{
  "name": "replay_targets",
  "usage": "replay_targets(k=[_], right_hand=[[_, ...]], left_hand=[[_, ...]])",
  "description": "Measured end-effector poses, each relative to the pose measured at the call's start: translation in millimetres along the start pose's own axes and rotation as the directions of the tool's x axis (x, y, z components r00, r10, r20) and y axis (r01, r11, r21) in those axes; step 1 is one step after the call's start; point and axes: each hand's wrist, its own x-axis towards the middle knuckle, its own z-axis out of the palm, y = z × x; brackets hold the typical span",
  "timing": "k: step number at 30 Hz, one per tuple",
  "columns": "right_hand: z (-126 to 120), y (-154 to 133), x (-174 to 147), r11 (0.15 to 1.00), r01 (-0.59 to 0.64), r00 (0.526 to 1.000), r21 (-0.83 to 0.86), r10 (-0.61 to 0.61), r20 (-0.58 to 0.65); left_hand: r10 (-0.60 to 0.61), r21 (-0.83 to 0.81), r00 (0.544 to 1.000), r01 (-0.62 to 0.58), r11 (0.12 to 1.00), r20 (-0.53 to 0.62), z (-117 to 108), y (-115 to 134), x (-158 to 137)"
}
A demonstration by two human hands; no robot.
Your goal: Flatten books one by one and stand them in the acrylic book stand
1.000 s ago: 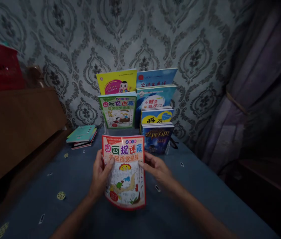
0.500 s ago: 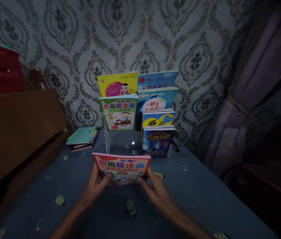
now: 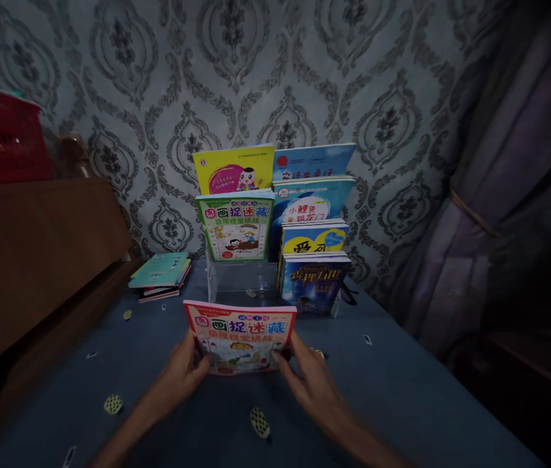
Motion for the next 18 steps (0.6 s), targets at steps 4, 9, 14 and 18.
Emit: replay_targets(k=[4,9,14,18], right_hand=[[-0.3,2.2,4.5,1.000,-0.018,1.000,-0.007,0.018,0.016],[-1.7,9.0,4.9,0.997,-0.067,0.998,0.024,0.066,0.022],[-5.2,7.6,12.0,0.998,-0.057,0.997,-0.002,0.057,0.055],[-14.3,-6.5,36.5,0.996,0.044,0.999,-0.080,-0.043,0.026]], left_hand=[[-0.027,-0.042,1.000,0.027,0.999,0.004,2.4,4.6,4.1],[-0.041,-0.097,0.999,0.041,0.994,-0.001,3.5,13.5,4.9],[0.015,-0.139,0.999,-0.010,0.990,0.035,1.9,15.7,9.8],[0.084,-0.099,0.996,-0.082,0.992,0.016,-5.9,25.6,33.5]])
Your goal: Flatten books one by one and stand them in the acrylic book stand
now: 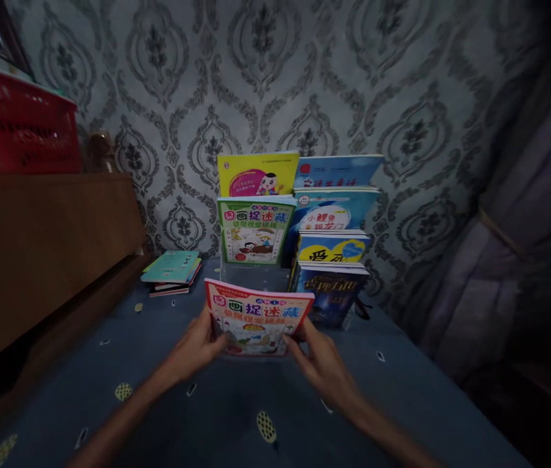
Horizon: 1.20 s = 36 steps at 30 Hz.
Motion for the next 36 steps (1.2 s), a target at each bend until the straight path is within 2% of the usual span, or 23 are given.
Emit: replay_targets(k=[3,7,10,13,16,27,31,36], right_hand=[[-18.5,-19.7,34.9,0.991,0.123,0.991,-0.059,-0.125,-0.038],[-45.8,-46.3,94.2,0.947,0.275,0.941,-0.166,-0.301,-0.156],[-57.6,-56.0,132.2,0.908,0.352,0.883,-0.226,-0.402,-0.242],[-60.4,-55.8,154.3,0.895,0.381,0.863,-0.232,-0.434,-0.259],[-57.4,-48.1,163.7,0.899,0.379,0.870,-0.220,-0.427,-0.248],[-46.0,-16.9,188.1,0.926,0.298,0.930,-0.232,-0.337,-0.151],[-46.2,-10.4,193.6,0.920,0.249,0.950,-0.302,-0.293,-0.111],[-48.1,-16.4,193.7,0.917,0.243,0.931,-0.317,-0.312,-0.188]], left_hand=[[0.136,0.051,0.990,-0.134,0.990,-0.038,-10.4,22.9,34.8],[0.364,0.170,0.925,-0.343,0.924,-0.107,-25.6,62.6,91.3],[0.469,0.296,0.874,-0.419,0.858,-0.124,-33.6,80.8,127.9],[0.529,0.343,0.840,-0.464,0.817,-0.122,-36.5,83.7,152.0],[0.547,0.364,0.829,-0.476,0.801,-0.120,-36.5,77.0,165.3],[0.457,0.394,0.889,-0.409,0.823,-0.031,-38.0,47.0,185.4],[0.390,0.426,0.916,-0.318,0.847,-0.093,-32.6,33.6,188.1],[0.431,0.457,0.886,-0.317,0.831,-0.170,-21.6,30.8,187.3]])
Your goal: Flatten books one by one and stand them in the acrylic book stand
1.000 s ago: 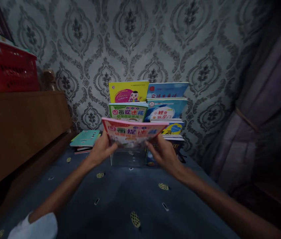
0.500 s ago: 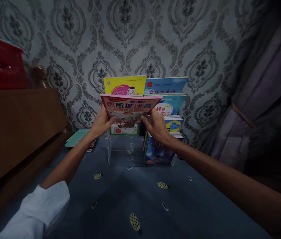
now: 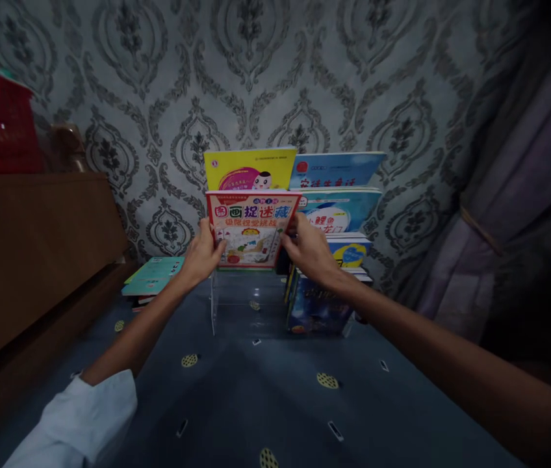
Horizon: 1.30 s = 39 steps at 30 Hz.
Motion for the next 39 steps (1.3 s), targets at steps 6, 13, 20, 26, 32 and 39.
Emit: replay_targets(k=[6,13,20,26,32,39], right_hand=[[-6.7,-16.3,1.2,0.994,0.106,0.986,-0.006,-0.106,-0.125],[-4.9,-16.6,1.5,0.974,0.145,0.968,-0.172,-0.175,-0.179],[4.0,-18.0,0.2,0.965,0.153,0.967,-0.214,-0.191,-0.170],[12.1,-17.1,-6.9,0.948,0.187,0.959,-0.258,-0.233,-0.161],[27.0,-11.5,-17.9,0.943,0.236,0.962,-0.236,-0.261,-0.077],[38.4,-1.2,-25.7,0.966,0.196,0.980,-0.170,-0.199,0.001]], left_hand=[[-0.039,0.093,0.995,0.048,0.995,-0.093,2.3,12.1,1.4],[0.019,0.245,0.990,0.016,0.970,-0.142,-2.7,11.9,9.0],[-0.112,0.271,0.994,0.105,0.957,0.010,-1.8,10.6,16.4],[-0.199,0.304,0.978,0.169,0.938,0.069,0.0,10.9,26.4],[-0.214,0.319,0.975,0.184,0.930,0.062,2.6,10.3,30.7],[-0.195,0.275,0.978,0.168,0.947,0.075,2.2,6.6,30.2]])
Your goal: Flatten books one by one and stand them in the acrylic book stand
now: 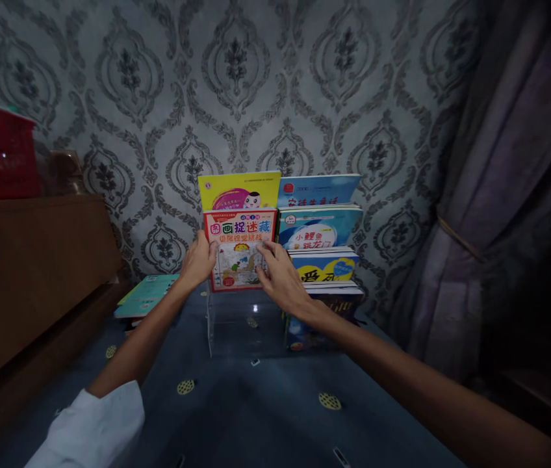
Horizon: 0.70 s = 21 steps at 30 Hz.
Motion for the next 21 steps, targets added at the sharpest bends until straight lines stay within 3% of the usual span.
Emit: replay_targets(k=[21], right_hand=[[-10.8,-9.3,-30.4,0.994,-0.032,0.990,0.109,0.017,0.138]], left_hand=[[0.030,-0.080,0.999,-0.027,0.996,0.027,-1.7,-6.3,-8.4]])
